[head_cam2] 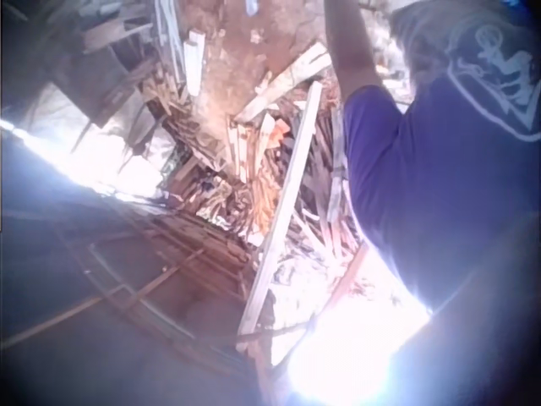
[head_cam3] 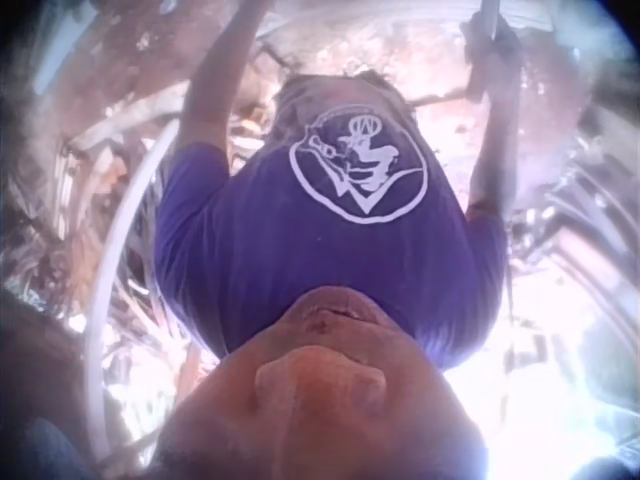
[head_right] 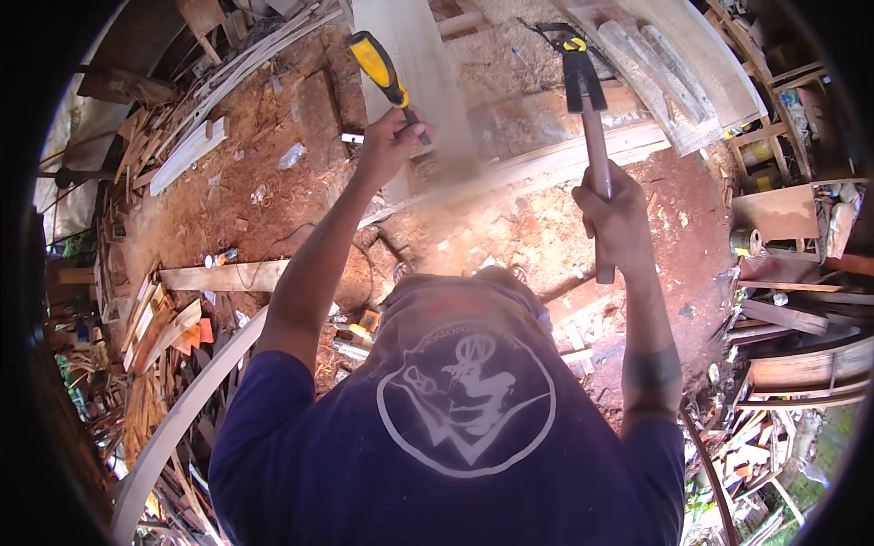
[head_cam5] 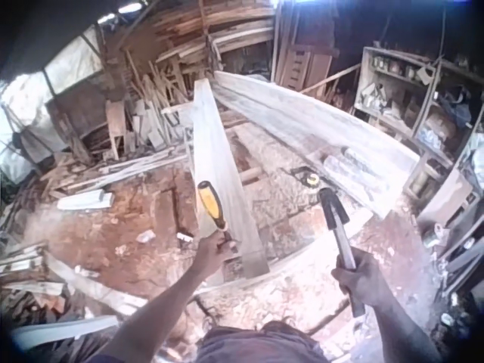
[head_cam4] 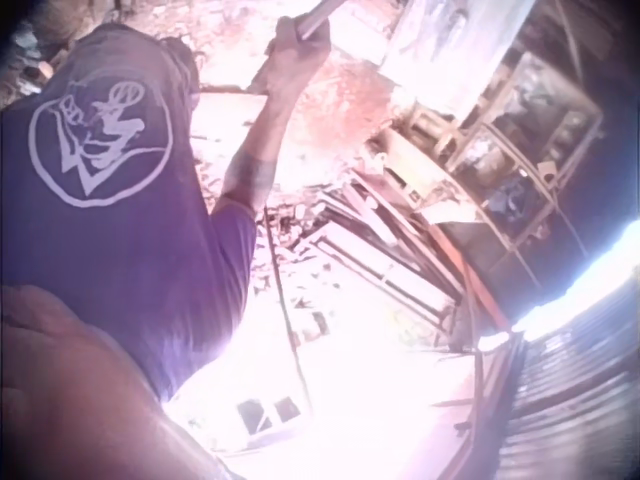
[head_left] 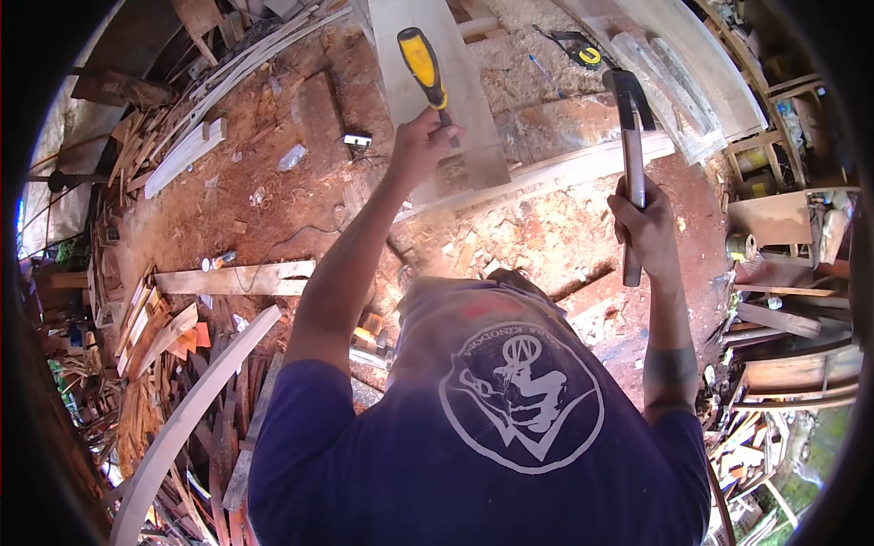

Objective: The person uses a hammer and a chisel to carve out a notch in a wood plank, striking the chisel to remove wood chips and then clearing the debris by hand.

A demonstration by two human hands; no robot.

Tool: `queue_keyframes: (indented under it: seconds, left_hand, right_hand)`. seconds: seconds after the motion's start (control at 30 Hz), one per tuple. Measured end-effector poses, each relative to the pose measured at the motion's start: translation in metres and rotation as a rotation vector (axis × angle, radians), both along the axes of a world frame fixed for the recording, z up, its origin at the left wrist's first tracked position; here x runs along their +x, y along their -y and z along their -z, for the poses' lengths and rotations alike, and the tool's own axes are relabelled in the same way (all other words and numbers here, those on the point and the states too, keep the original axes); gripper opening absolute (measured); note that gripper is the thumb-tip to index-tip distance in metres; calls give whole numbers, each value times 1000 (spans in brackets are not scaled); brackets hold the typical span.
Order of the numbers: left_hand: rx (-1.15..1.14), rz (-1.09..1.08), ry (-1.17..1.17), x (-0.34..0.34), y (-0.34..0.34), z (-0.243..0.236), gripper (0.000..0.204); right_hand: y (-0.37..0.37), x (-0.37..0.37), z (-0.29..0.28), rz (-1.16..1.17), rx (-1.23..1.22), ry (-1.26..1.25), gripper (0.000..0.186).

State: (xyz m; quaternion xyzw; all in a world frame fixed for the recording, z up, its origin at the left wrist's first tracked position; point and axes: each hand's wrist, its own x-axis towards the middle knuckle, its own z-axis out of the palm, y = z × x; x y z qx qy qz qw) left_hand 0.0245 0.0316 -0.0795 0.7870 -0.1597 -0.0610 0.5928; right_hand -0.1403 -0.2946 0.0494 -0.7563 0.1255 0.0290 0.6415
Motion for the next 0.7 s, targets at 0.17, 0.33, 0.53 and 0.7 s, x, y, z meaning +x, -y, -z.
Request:
queue_keyframes:
  seconds: [0.17,0.33,0.53,0.7]
  left_hand:
    - [48,-11,96,-9,1,-15,10]
    - [101,-33,121,-14,1,-18,10]
    - [12,-45,113,-13,0,-10,10]
    - [169,-13,124,-15,6,-19,21]
  right_hand:
    - [-10,2,-6,-29,-65,-4,12]
    - [-16,7,-13,-75,-174,6,12]
    - [-25,14,-16,-112,-194,-3,14]
    - [-22,41,-50,-129,-510,172,19]
